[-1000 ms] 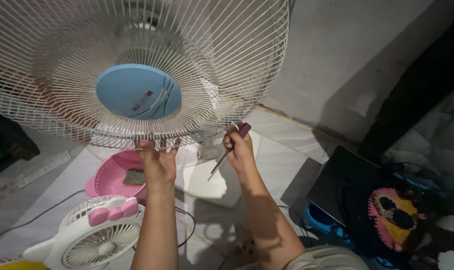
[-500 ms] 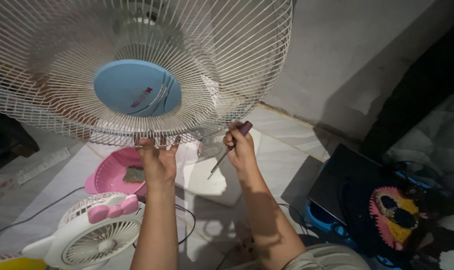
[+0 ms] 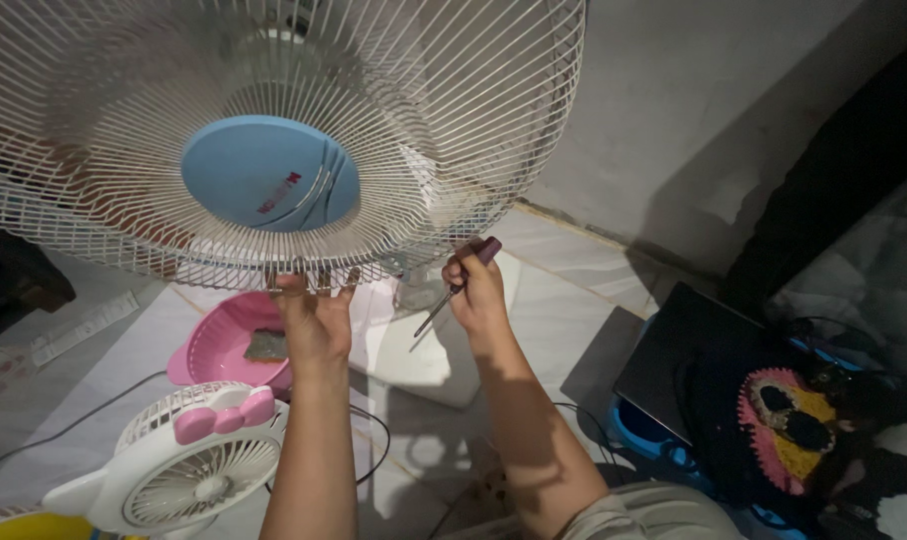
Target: The person disassembles a standing fan by unscrewing the front grille, removing the fan blades, and detaching the rear grille. They then handle a small Hello Kitty fan, removing its front cover and blade.
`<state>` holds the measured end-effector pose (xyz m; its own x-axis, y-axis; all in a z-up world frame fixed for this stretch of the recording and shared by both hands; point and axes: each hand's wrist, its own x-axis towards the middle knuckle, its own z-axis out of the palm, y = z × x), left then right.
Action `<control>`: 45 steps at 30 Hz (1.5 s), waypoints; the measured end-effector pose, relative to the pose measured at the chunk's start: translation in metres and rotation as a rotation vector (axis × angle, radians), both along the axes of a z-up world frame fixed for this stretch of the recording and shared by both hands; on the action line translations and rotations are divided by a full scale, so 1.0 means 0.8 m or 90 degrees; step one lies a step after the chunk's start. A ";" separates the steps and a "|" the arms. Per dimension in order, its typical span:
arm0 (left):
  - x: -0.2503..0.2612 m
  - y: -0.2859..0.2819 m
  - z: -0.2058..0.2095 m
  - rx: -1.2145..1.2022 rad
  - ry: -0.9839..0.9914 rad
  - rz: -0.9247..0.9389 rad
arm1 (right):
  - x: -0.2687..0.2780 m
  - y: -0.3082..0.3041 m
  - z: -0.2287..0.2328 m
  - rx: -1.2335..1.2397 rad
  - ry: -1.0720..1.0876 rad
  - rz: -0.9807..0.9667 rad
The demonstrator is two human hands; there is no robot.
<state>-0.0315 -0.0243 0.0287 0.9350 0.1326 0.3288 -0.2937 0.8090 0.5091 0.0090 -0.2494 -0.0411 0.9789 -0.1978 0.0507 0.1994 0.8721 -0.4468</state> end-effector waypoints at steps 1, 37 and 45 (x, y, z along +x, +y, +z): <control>0.000 0.000 0.000 0.001 -0.001 0.003 | 0.001 0.000 -0.001 0.005 0.000 0.000; 0.022 0.025 -0.042 -0.026 0.059 -0.071 | -0.001 0.010 -0.016 0.026 -0.090 -0.026; 0.080 0.148 -0.020 0.008 0.047 0.038 | 0.007 -0.002 -0.010 -0.021 -0.063 -0.015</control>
